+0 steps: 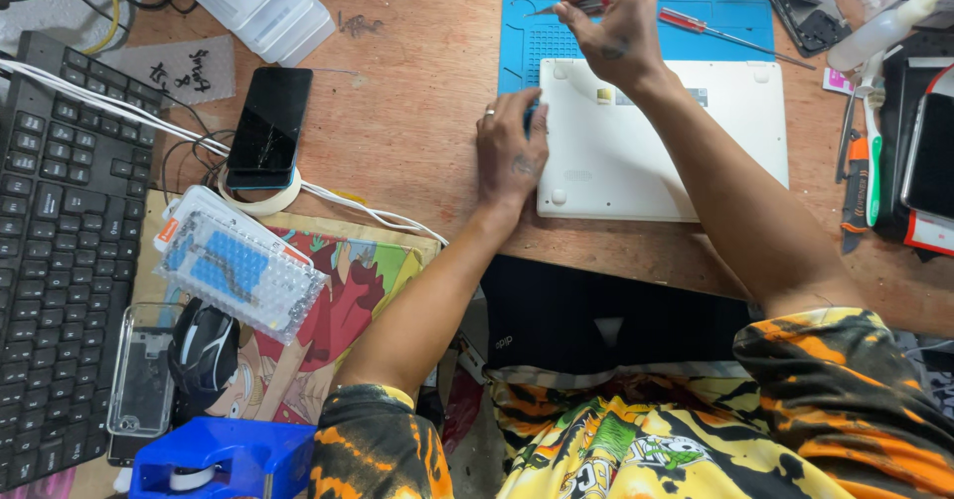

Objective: The person places a white laptop on a blue mat and uses a screwdriver to fasten screws into the bottom panel. The person then flips the laptop over and places it on the table.

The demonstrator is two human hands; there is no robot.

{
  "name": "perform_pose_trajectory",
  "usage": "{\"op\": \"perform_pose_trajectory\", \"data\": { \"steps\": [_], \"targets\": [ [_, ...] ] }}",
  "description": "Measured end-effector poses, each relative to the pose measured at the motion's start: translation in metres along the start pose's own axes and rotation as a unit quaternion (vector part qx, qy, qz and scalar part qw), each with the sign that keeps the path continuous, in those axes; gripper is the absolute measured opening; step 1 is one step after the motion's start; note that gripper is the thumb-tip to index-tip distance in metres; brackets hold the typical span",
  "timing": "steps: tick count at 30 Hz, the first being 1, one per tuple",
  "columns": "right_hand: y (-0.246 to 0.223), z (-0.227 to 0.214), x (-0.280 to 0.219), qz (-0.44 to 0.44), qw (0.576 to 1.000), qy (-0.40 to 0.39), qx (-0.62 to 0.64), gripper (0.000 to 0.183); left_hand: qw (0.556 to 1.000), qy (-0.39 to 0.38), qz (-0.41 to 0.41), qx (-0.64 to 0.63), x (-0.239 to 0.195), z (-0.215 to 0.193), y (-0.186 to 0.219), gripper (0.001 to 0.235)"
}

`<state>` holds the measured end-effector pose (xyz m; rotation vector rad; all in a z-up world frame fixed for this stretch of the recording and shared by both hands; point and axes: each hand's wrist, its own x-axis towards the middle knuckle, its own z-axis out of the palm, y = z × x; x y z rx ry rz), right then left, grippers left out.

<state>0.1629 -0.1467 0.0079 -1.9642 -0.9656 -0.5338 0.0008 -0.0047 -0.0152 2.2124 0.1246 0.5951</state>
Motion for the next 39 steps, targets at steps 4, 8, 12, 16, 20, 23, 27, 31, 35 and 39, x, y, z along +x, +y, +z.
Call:
{"op": "perform_pose_trajectory", "data": {
  "steps": [4, 8, 12, 16, 20, 23, 27, 31, 35, 39],
  "targets": [
    [-0.027, -0.026, -0.014, 0.066, 0.994, -0.044, 0.078, 0.016, 0.995, 0.014, -0.065, -0.073, 0.011, -0.003, -0.013, 0.028],
    [-0.048, -0.039, -0.030, 0.109, 0.986, -0.060, 0.113, 0.020, 0.994, 0.022, -0.070, -0.085, 0.014, -0.006, -0.012, 0.031],
    [-0.056, -0.044, -0.036, 0.115, 0.980, -0.082, 0.137, 0.021, 0.993, 0.014, -0.065, -0.102, 0.013, -0.011, -0.006, 0.035],
    [-0.059, -0.048, -0.038, 0.128, 0.979, -0.086, 0.136, 0.021, 0.990, -0.006, -0.090, -0.107, 0.014, -0.012, 0.001, 0.031],
    [-0.064, -0.047, -0.039, 0.128, 0.976, -0.093, 0.147, 0.021, 0.994, 0.002, -0.063, -0.089, 0.014, -0.014, 0.003, 0.025],
    [-0.067, -0.046, -0.041, 0.134, 0.975, -0.096, 0.150, 0.021, 0.994, 0.016, -0.045, -0.095, 0.012, -0.014, 0.003, 0.016],
    [-0.070, -0.046, -0.040, 0.131, 0.974, -0.098, 0.156, 0.020, 0.993, 0.032, -0.033, -0.110, 0.011, -0.015, 0.004, 0.009],
    [-0.071, -0.049, -0.040, 0.139, 0.974, -0.103, 0.145, 0.020, 0.994, 0.036, -0.024, -0.100, 0.010, -0.015, 0.006, 0.008],
    [-0.071, -0.052, -0.041, 0.145, 0.976, -0.109, 0.119, 0.020, 0.996, 0.031, 0.005, -0.085, 0.008, -0.015, 0.007, 0.006],
    [-0.069, -0.057, -0.039, 0.164, 0.974, -0.113, 0.108, 0.021, 0.994, 0.012, -0.012, -0.106, 0.008, -0.014, 0.010, 0.005]
  ]
}}
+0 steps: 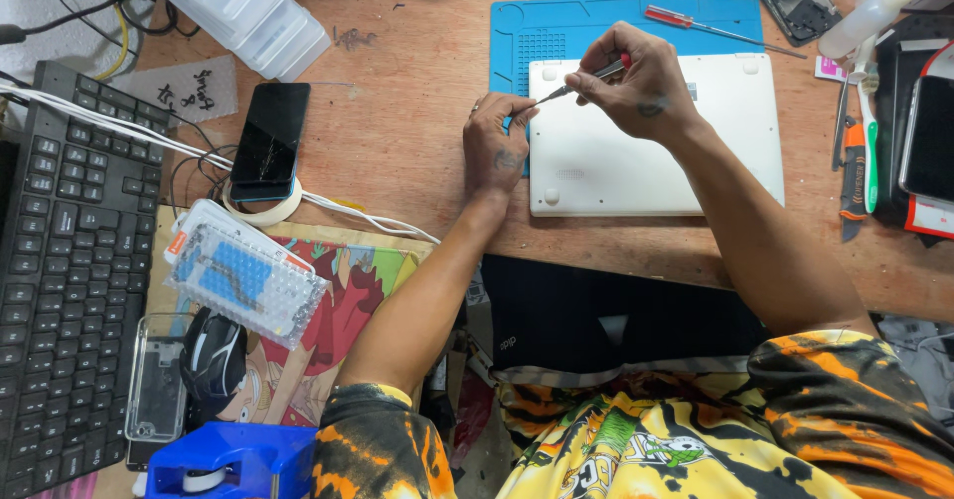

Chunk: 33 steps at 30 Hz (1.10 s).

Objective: The person places a white laptop on a blue mat and uses a screwdriver to fasten screws into the bottom panel. The person then flips the laptop over and places it on the table.

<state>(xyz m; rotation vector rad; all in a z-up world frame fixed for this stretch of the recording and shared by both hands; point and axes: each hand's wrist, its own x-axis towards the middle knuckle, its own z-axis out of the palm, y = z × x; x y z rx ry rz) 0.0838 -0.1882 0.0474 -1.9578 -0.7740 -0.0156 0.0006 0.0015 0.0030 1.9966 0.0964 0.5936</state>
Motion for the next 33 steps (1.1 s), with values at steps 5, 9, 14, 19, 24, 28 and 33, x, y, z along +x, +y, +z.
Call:
{"op": "perform_pose_trajectory", "data": {
  "steps": [5, 9, 14, 19, 24, 28, 33],
  "targets": [
    [-0.001, -0.012, 0.000, -0.028, 0.999, -0.033, 0.017, 0.024, 1.000, -0.015, 0.006, -0.017, -0.001, 0.002, 0.001, 0.004],
    [-0.004, -0.018, -0.003, -0.059, 0.997, -0.045, -0.024, 0.025, 0.999, -0.027, 0.024, -0.006, -0.003, 0.004, 0.002, 0.005],
    [-0.015, -0.014, -0.014, -0.063, 0.992, -0.028, -0.101, 0.025, 0.999, -0.047, 0.020, -0.016, -0.008, 0.003, 0.009, 0.003],
    [-0.033, -0.025, -0.035, -0.088, 0.991, -0.016, -0.096, 0.024, 0.995, -0.069, 0.068, -0.022, -0.014, 0.001, 0.026, 0.010],
    [-0.040, -0.058, -0.070, -0.060, 0.990, 0.027, -0.122, 0.021, 0.985, -0.095, 0.147, 0.006, -0.024, 0.004, 0.034, 0.040],
    [-0.031, -0.107, -0.104, -0.012, 0.975, 0.024, -0.221, 0.022, 0.990, -0.081, 0.100, 0.054, -0.022, 0.009, 0.023, 0.028],
    [-0.031, -0.157, -0.150, 0.114, 0.936, -0.017, -0.333, 0.025, 0.986, -0.068, 0.076, 0.133, -0.023, 0.010, 0.008, 0.025]
  ]
}}
